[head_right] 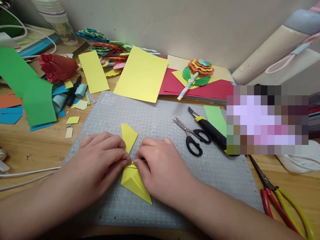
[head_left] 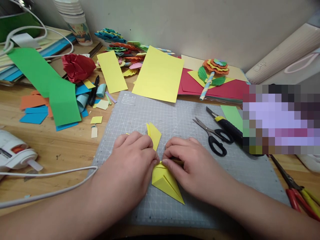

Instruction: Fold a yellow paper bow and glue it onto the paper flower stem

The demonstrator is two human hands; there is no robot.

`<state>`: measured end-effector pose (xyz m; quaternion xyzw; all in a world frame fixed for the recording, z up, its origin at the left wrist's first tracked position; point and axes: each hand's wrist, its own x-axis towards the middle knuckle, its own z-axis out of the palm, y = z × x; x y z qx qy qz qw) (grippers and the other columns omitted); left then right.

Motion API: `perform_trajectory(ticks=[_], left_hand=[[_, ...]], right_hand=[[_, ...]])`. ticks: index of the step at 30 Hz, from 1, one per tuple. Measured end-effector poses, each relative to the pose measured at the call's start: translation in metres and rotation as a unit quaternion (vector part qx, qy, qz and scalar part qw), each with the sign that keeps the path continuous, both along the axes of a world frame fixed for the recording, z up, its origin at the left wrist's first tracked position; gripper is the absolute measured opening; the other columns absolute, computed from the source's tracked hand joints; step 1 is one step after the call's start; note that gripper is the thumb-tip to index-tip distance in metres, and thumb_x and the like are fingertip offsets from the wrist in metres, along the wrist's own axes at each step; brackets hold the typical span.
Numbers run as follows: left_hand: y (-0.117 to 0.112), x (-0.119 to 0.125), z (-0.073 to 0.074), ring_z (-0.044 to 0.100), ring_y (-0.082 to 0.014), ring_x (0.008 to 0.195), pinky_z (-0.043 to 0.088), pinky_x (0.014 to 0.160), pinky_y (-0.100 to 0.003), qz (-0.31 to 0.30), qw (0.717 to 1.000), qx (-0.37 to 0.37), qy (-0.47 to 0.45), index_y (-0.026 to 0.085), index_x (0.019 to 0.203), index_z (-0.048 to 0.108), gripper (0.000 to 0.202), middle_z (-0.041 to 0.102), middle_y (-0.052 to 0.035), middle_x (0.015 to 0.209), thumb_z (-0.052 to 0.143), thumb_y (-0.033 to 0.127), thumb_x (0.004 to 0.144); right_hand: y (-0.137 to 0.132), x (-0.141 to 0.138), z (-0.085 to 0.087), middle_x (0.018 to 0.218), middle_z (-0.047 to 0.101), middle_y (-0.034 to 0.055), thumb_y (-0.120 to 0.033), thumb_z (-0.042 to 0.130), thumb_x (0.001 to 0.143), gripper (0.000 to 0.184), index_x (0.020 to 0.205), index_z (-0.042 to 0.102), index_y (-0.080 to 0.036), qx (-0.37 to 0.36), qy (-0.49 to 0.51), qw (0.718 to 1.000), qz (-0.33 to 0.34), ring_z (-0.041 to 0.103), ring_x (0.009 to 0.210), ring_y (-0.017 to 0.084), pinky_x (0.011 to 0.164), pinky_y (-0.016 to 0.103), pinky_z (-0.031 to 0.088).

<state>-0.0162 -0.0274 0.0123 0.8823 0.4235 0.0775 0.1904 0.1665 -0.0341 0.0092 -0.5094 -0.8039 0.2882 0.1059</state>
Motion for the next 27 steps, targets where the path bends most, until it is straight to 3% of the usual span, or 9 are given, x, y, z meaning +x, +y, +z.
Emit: perform_trajectory(ticks=[7, 19, 27], left_hand=[[-0.002, 0.0019, -0.0008, 0.047, -0.0237, 0.086, 0.033, 0.075, -0.042, 0.009, 1.0, 0.023, 0.001, 0.021, 0.078, 0.062, 0.017, 0.056, -0.0017, 0.084, 0.049, 0.022, 0.089], [-0.0075, 0.0081, -0.0006, 0.049, -0.0266, 0.083, 0.037, 0.074, -0.042, -0.013, 0.988, 0.106, 0.108, 0.018, 0.075, 0.061, 0.015, 0.057, -0.0062, 0.082, 0.051, 0.014, 0.085], [-0.0094, 0.0092, -0.0012, 0.049, -0.0272, 0.085, 0.038, 0.076, -0.043, -0.01, 0.989, 0.094, 0.117, 0.018, 0.079, 0.062, 0.013, 0.058, -0.0068, 0.086, 0.051, 0.012, 0.083]], right_hand=[[-0.0007, 0.0049, -0.0018, 0.082, 0.06, -0.0002, -0.016, 0.053, 0.089, 0.014, 0.078, 0.061, -0.019, 0.014, 0.016, 1.0, 0.018, 0.054, 0.08, 0.016, 0.075, 0.037, 0.031], [-0.0063, 0.0036, -0.0006, 0.09, 0.056, 0.0027, -0.016, 0.053, 0.087, 0.013, 0.076, 0.06, -0.018, 0.006, 0.017, 0.999, -0.028, 0.052, 0.082, 0.017, 0.076, 0.037, 0.038], [-0.0002, 0.0023, 0.0033, 0.091, 0.056, 0.0006, -0.018, 0.055, 0.085, 0.015, 0.071, 0.061, -0.019, -0.007, -0.03, 0.999, -0.03, 0.053, 0.08, 0.017, 0.076, 0.039, 0.038]])
